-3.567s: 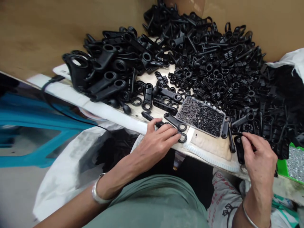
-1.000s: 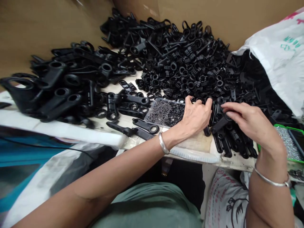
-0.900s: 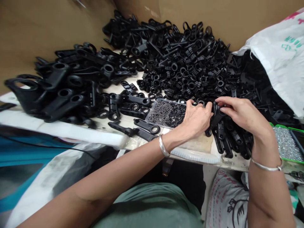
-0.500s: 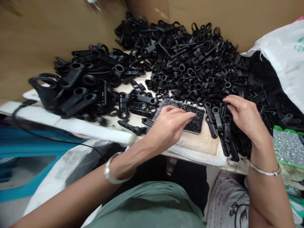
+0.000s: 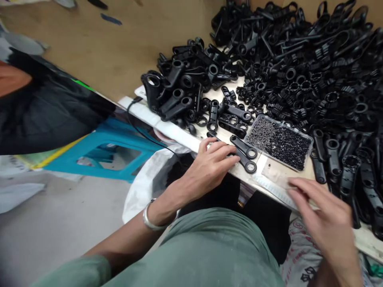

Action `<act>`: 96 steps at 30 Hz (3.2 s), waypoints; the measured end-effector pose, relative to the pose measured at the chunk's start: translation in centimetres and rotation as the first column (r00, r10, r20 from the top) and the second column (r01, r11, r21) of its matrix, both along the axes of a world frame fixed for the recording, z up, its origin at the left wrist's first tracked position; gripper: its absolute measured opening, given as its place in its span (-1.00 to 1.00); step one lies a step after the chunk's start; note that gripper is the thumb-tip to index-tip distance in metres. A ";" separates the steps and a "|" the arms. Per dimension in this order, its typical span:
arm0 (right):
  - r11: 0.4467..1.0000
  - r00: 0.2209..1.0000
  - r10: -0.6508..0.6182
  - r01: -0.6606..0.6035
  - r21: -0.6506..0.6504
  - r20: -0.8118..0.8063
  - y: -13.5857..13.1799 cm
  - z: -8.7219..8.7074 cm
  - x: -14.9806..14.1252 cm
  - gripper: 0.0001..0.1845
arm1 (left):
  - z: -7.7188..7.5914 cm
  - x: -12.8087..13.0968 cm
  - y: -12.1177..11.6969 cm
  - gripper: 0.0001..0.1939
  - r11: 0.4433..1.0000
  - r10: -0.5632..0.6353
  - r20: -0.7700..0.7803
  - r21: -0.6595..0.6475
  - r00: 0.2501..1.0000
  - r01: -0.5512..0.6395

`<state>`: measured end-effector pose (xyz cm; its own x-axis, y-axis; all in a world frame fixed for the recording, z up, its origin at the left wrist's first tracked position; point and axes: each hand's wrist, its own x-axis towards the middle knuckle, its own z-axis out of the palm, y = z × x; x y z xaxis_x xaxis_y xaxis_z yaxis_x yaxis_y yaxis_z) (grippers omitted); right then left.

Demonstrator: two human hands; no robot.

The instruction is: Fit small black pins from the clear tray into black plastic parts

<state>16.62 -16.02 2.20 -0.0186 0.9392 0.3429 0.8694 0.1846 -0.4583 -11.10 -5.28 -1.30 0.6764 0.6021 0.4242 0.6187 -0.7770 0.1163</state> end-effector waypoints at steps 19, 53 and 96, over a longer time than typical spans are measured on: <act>0.956 0.947 -0.173 0.095 -0.279 -0.269 2.2 -2.0 -5.2 -0.64 | -0.8 0.7 -0.8 -0.79 0.990 -0.130 0.151 0.076 0.980 0.119; 0.985 0.735 0.125 -0.012 -0.172 0.666 6.0 -1.9 -3.9 -0.75 | -0.9 0.5 -0.6 -0.66 0.983 -0.181 0.119 0.042 0.976 0.177; 0.961 0.723 -0.267 0.249 -0.120 -0.637 3.9 -2.1 -4.1 -0.85 | 1.4 7.4 7.7 -0.76 0.874 0.077 0.405 -0.468 0.911 0.134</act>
<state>12.56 -12.15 0.06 0.4411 0.8831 0.1599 0.3792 -0.0219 -0.9251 -3.71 2.45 0.09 0.5316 0.7819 0.3257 0.4137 -0.5752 0.7057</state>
